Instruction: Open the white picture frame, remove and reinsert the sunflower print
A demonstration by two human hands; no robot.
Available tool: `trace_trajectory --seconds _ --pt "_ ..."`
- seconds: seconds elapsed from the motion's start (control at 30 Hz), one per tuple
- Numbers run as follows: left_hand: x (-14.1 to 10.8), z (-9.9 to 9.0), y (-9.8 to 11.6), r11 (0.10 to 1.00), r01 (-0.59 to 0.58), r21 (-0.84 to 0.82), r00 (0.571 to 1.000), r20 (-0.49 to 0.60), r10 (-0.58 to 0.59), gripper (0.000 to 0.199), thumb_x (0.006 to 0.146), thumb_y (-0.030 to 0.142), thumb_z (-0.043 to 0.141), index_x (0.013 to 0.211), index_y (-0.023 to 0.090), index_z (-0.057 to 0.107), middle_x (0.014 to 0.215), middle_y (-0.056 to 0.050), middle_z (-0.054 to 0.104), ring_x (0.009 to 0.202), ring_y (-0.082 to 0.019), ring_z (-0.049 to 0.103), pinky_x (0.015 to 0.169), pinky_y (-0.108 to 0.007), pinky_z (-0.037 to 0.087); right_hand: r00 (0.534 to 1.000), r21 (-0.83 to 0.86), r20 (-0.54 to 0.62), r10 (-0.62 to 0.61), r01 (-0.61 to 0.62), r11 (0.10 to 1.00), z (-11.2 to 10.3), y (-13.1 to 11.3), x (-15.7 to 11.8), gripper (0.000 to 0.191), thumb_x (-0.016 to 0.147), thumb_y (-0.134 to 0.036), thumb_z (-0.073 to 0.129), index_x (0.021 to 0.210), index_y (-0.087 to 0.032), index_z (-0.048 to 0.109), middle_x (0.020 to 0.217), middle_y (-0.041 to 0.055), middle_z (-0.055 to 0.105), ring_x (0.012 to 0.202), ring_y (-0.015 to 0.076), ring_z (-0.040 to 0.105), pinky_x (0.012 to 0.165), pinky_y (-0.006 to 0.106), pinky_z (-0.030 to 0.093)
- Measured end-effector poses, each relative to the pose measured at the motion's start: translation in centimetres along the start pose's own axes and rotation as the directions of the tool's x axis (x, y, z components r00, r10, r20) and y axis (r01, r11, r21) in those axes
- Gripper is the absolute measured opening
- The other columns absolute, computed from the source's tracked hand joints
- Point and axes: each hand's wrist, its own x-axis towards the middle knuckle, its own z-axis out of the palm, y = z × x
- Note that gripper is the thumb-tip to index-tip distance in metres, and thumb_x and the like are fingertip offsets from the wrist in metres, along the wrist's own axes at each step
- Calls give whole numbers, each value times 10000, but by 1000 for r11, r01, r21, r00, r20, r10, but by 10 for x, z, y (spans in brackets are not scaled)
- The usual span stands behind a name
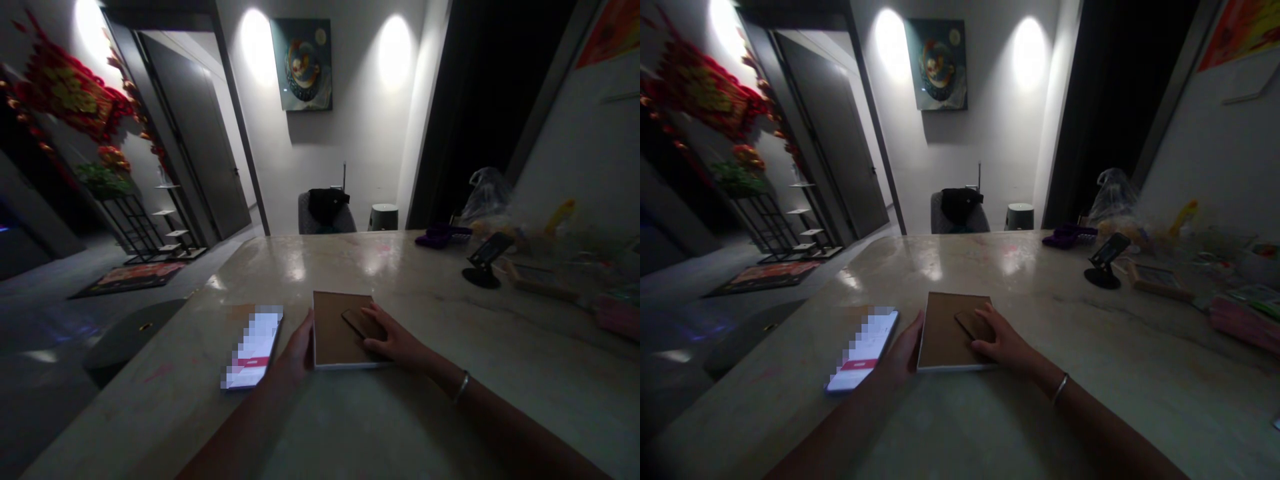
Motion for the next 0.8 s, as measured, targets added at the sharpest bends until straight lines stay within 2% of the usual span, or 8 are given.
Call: trace_trajectory --seconds 0.1,0.17,0.27,0.33,0.43,0.53,0.7,0.8 --pt "8 -6 -4 996 -86 39 981 -172 91 416 761 427 497 1079 162 535 893 -97 673 863 -243 621 767 -375 467 1000 15 -16 -14 14 1000 2 6 1 618 656 -432 623 1215 -239 444 1397 92 245 1276 249 216 1040 446 151" --pt "12 -10 -4 982 -165 87 958 -224 181 326 758 310 525 1050 167 545 862 -83 679 833 -225 630 757 -357 475 995 44 -98 -8 12 999 4 11 4 534 668 -425 610 1160 -250 497 1362 78 319 1255 244 265 1034 439 176" --pt "13 -13 -3 976 -176 127 954 -224 201 276 720 197 551 993 159 563 839 -80 681 817 -219 633 755 -355 476 957 141 -283 57 -17 990 4 21 10 448 673 -407 595 1089 -253 528 1248 65 457 1184 240 372 977 434 290" --pt "11 -14 -4 979 -155 133 966 -188 178 272 691 156 555 963 153 572 830 -81 681 814 -221 633 760 -362 473 932 231 -340 124 -45 972 2 24 13 441 678 -393 584 1086 -246 510 1172 67 513 1107 238 451 909 422 368" --pt "7 -14 -6 979 -133 156 982 -115 151 308 652 117 557 958 148 578 827 -79 682 810 -225 632 769 -368 464 919 306 -332 214 -109 946 -3 22 14 430 687 -368 567 1092 -247 490 1079 58 567 1004 231 522 873 412 390" --pt "9 -12 -7 977 -128 168 986 -80 143 273 681 198 562 945 136 593 819 -88 684 810 -233 630 758 -363 462 919 323 -295 262 -162 932 -7 15 12 385 707 -338 524 1079 -245 488 1014 45 590 951 221 545 849 397 401" --pt "16 -13 -1 937 -326 129 915 -208 347 217 717 276 547 864 132 613 744 -54 688 767 -211 637 715 -323 472 947 343 -235 219 -130 930 -4 10 11 370 721 -329 487 1076 -230 470 950 40 602 842 205 572 750 368 441" --pt "19 -14 3 938 -320 131 899 -272 344 187 702 266 579 836 140 617 700 -36 686 716 -200 643 679 -312 481 952 295 -229 204 -131 946 -1 12 11 352 710 -325 501 1049 -231 490 905 35 604 819 207 567 731 362 439"
